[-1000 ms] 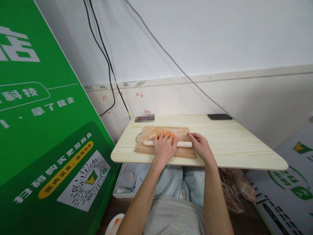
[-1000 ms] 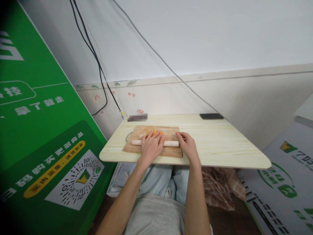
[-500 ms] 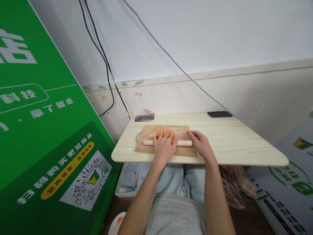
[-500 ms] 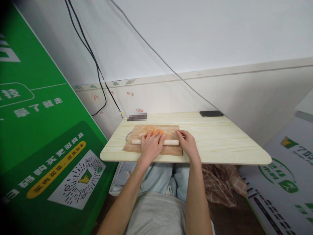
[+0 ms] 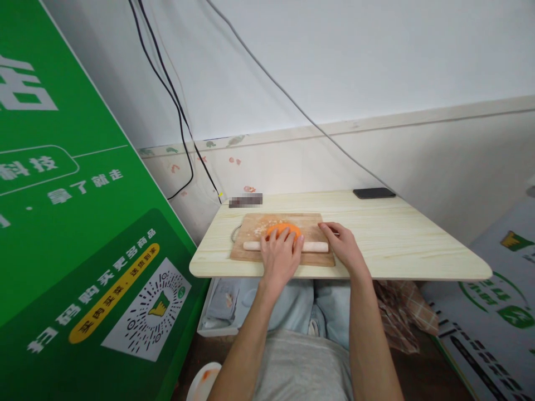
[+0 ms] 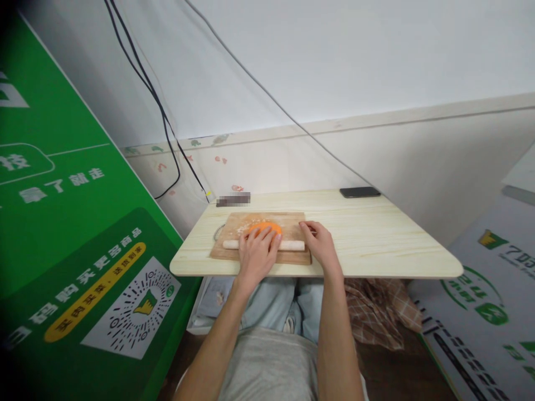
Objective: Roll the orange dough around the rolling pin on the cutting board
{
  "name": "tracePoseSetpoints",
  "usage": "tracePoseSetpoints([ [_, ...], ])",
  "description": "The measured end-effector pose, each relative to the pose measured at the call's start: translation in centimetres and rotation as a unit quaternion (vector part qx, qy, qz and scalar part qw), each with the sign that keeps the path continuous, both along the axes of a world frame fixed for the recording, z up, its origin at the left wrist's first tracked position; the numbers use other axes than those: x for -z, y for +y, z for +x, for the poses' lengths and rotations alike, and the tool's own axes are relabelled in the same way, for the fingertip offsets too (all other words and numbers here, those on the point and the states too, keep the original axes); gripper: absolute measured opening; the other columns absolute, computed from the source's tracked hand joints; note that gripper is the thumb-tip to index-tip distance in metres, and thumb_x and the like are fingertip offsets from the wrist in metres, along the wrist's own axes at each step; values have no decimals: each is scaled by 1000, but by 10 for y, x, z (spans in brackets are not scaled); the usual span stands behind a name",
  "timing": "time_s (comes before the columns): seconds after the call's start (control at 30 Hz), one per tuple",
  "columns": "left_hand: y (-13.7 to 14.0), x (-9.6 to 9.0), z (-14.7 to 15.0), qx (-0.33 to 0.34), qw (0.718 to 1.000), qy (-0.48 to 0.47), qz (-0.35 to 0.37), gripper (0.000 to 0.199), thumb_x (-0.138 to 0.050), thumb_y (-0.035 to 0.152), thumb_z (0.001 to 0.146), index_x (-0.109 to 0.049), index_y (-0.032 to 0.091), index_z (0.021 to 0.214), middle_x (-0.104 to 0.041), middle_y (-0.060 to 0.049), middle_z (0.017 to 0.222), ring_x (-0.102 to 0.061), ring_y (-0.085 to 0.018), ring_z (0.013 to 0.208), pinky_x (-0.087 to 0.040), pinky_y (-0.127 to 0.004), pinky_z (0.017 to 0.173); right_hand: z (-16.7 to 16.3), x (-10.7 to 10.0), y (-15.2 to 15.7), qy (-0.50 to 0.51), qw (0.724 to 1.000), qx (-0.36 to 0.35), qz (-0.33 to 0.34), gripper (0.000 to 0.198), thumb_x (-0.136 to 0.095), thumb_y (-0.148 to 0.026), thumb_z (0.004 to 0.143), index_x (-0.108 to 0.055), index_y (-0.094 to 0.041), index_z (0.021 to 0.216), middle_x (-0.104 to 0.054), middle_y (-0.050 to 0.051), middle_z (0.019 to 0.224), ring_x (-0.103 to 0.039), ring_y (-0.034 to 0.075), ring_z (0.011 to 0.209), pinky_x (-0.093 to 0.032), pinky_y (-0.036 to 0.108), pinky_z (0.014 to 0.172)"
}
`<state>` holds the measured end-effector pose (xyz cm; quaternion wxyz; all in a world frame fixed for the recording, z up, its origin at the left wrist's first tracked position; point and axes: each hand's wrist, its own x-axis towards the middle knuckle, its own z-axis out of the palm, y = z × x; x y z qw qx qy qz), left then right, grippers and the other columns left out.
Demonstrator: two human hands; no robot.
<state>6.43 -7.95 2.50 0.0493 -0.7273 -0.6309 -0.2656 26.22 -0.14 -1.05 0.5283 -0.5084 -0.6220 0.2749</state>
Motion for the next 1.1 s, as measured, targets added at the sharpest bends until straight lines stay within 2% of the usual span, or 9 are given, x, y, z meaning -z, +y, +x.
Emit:
tracePoseSetpoints([
  [0.5, 23, -6, 2, -18, 1000, 8, -11, 47, -34, 48, 113, -79, 33, 112, -75, -2, 139, -57, -31, 137, -36, -55, 116, 0, 2, 1, -4, 1000, 1, 2, 50, -65, -67, 91, -82, -21, 98, -82, 14, 109, -74, 32, 100, -58, 48, 95],
  [0.8, 6, -2, 0, -10, 1000, 9, 1, 47, -33, 49, 114, -77, 33, 118, -74, -3, 142, -59, -28, 132, -36, -54, 117, -1, 1, -2, 7, 1000, 2, 4, 49, -66, -69, 91, -81, -23, 95, -83, 13, 109, -74, 32, 100, -58, 48, 96],
  [1.1, 6, -2, 0, -12, 1000, 13, -3, 47, -33, 50, 113, -77, 33, 119, -72, -3, 144, -57, -30, 135, -37, -55, 117, 0, -1, -3, -5, 1000, 3, 1, 48, -64, -67, 92, -81, -22, 97, -83, 14, 109, -74, 32, 102, -58, 47, 98],
])
